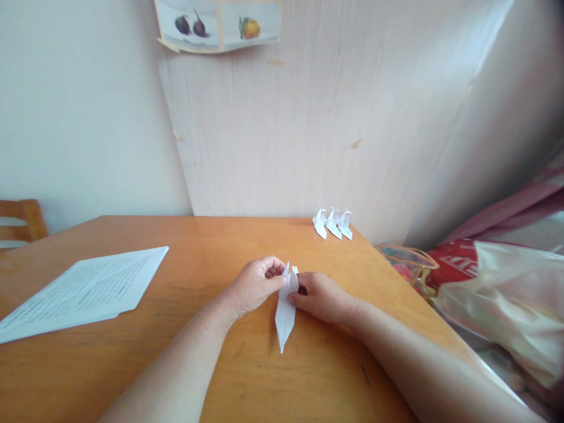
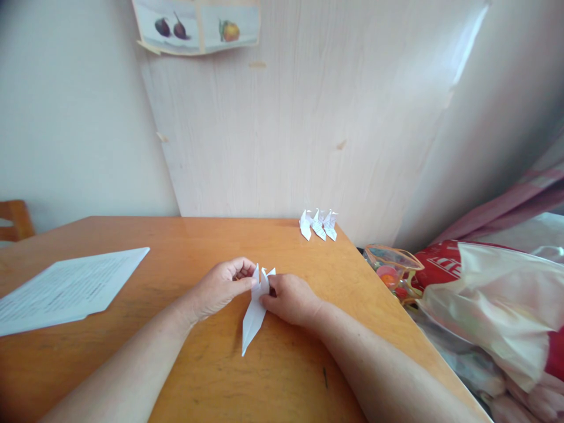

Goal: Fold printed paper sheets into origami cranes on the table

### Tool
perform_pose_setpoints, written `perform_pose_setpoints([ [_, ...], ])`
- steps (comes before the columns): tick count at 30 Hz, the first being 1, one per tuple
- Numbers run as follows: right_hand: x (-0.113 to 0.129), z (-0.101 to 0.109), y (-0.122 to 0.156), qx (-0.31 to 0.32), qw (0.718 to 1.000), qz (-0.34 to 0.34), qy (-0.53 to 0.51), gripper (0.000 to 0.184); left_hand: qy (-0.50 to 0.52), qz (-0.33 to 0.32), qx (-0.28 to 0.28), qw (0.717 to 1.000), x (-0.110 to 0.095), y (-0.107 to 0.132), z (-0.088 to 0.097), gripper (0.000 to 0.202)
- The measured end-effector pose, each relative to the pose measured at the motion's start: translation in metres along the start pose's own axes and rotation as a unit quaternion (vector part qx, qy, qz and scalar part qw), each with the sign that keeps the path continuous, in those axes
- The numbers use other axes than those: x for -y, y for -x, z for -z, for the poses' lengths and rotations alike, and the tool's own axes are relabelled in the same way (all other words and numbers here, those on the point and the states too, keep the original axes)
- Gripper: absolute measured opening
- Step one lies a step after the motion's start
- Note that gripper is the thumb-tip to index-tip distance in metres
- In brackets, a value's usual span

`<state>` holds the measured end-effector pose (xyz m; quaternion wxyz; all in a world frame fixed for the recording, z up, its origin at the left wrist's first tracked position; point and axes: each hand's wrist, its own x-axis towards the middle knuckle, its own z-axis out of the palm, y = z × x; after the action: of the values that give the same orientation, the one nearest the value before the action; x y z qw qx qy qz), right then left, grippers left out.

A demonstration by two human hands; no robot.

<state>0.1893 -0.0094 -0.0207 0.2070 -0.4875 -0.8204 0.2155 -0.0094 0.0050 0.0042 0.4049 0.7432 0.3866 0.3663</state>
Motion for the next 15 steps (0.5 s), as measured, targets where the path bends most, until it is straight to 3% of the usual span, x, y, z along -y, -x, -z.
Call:
perform_pose_setpoints([
  [10,0.0031,0.0024,0.0021,-0.001,1.0,-0.02,-0.003,0.01,0.006,-0.007,-0.065,0.998,-0.0034,-0.0007,0.0045,0.008],
  [15,0.0014,0.0014,0.0023,-0.007,1.0,-0.011,-0.013,0.006,-0.006,-0.011,-0.06,0.998,-0.0038,-0.0002,0.004,0.006],
])
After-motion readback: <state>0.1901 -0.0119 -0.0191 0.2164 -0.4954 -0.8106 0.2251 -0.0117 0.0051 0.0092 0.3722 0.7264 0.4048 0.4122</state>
